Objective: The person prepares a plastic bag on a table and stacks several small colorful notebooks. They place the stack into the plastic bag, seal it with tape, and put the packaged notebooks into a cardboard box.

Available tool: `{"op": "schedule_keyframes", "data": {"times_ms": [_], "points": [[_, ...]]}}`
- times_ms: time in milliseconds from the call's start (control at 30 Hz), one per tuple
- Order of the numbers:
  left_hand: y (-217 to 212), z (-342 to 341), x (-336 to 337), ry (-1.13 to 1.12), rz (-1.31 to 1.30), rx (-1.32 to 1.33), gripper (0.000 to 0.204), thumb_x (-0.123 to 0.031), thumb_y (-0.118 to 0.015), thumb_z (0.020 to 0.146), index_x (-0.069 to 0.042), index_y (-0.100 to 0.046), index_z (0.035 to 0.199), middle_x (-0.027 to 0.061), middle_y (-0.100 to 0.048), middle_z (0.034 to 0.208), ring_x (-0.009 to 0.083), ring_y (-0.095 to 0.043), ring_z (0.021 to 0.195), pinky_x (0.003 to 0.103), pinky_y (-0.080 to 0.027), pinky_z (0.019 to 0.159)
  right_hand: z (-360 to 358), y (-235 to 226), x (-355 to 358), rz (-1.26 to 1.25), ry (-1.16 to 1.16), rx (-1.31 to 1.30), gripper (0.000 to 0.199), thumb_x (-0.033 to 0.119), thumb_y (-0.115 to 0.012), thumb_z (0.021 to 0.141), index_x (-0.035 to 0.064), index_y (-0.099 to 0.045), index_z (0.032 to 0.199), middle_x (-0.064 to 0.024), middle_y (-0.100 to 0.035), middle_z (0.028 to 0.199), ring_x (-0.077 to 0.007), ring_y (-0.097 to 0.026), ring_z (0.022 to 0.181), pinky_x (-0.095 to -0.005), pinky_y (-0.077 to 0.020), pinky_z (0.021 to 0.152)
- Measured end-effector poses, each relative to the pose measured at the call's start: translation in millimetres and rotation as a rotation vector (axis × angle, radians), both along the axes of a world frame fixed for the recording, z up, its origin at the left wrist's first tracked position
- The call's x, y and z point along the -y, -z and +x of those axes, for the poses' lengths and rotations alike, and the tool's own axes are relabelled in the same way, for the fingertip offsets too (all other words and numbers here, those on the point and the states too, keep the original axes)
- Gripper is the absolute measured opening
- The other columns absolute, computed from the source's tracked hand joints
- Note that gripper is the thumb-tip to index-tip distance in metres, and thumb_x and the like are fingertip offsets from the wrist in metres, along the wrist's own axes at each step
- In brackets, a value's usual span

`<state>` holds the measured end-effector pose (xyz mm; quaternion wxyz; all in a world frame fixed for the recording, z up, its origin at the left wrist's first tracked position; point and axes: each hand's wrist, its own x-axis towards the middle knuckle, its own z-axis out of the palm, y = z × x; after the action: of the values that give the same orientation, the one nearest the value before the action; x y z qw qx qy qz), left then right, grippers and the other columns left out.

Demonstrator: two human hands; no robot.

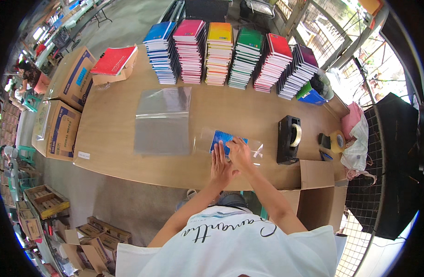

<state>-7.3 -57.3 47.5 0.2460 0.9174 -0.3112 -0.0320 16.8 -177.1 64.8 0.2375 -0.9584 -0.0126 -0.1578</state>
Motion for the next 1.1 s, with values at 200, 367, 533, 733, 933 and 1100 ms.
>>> {"op": "schedule_keyframes", "data": {"times_ms": [200,367,533,733,933,1100], "points": [[7.0,5.9,1.3,0.025,0.011,0.071,0.088,-0.028,-0.073,0.07,-0.003,-0.029,0.142,0.0299,-0.003,0.148,0.0499,-0.003,0.137,0.057,-0.015,0.109,-4.6,-8.5,-5.2,-0.048,0.017,0.005,0.013,0.003,-0.059,0.068,0.0065,-0.064,0.08,-0.0107,-0.055,0.082,-0.0308,-0.057,0.083,-0.0422,-0.0498,0.066],[15.6,7.1,8.2,-0.02,0.071,0.067,0.088,-0.033,-0.064,0.078,-0.003,-0.017,0.145,0.0284,-0.004,0.149,0.0495,-0.002,0.137,0.057,-0.012,0.11,-7.0,6.7,-13.8,-0.136,0.048,-0.054,0.011,0.011,-0.058,0.075,0.0059,-0.064,0.082,-0.008,-0.055,0.086,-0.0289,-0.057,0.084,-0.0405,-0.0494,0.069],[23.6,10.4,-0.3,-0.064,-0.085,0.047,0.073,-0.034,-0.055,0.082,-0.012,-0.024,0.145,0.0265,-0.002,0.15,0.0463,-0.002,0.139,0.062,-0.007,0.108,-11.1,4.4,-24.5,-0.227,0.023,-0.078,0.022,0.012,-0.056,0.079,0.002,-0.062,0.097,-0.0075,-0.054,0.093,-0.0274,-0.055,0.092,-0.0402,-0.0475,0.077],[-23.3,21.3,-77.4,0.051,-0.062,0.245,0.049,-0.019,-0.06,0.082,-0.022,-0.049,0.13,0.015,-0.025,0.148,0.0317,-0.024,0.136,0.068,-0.011,0.102,-37.1,4.1,-23.6,-0.329,0.035,-0.023,0.03,0.009,-0.052,0.084,-0.0059,-0.056,0.109,-0.0097,-0.053,0.1,-0.0273,-0.052,0.097,-0.0422,-0.0456,0.085],[21.1,80.3,-47.5,0.333,-0.081,0.394,0.03,-0.021,-0.066,0.078,-0.02,-0.066,0.108,-0.0029,-0.06,0.118,0.0145,-0.055,0.111,0.062,-0.017,0.107,-43.6,25.8,-21.1,0.03,0.116,0.08,0.035,0.009,-0.059,0.08,-0.0021,-0.053,0.112,-0.0116,-0.049,0.113,-0.032,-0.049,0.104,-0.0437,-0.0477,0.082],[21.4,69.6,-39.3,0.223,-0.177,0.449,0.028,-0.023,-0.067,0.077,-0.021,-0.067,0.105,-0.0075,-0.065,0.107,0.0123,-0.059,0.103,0.061,-0.018,0.108,-102.9,19.5,83.2,0.379,0.933,0.435,0.082,0.012,-0.078,0.066,0.0013,-0.031,0.134,-0.0137,-0.053,0.116,-0.0315,-0.053,0.106,-0.0434,-0.0462,0.086]]}}
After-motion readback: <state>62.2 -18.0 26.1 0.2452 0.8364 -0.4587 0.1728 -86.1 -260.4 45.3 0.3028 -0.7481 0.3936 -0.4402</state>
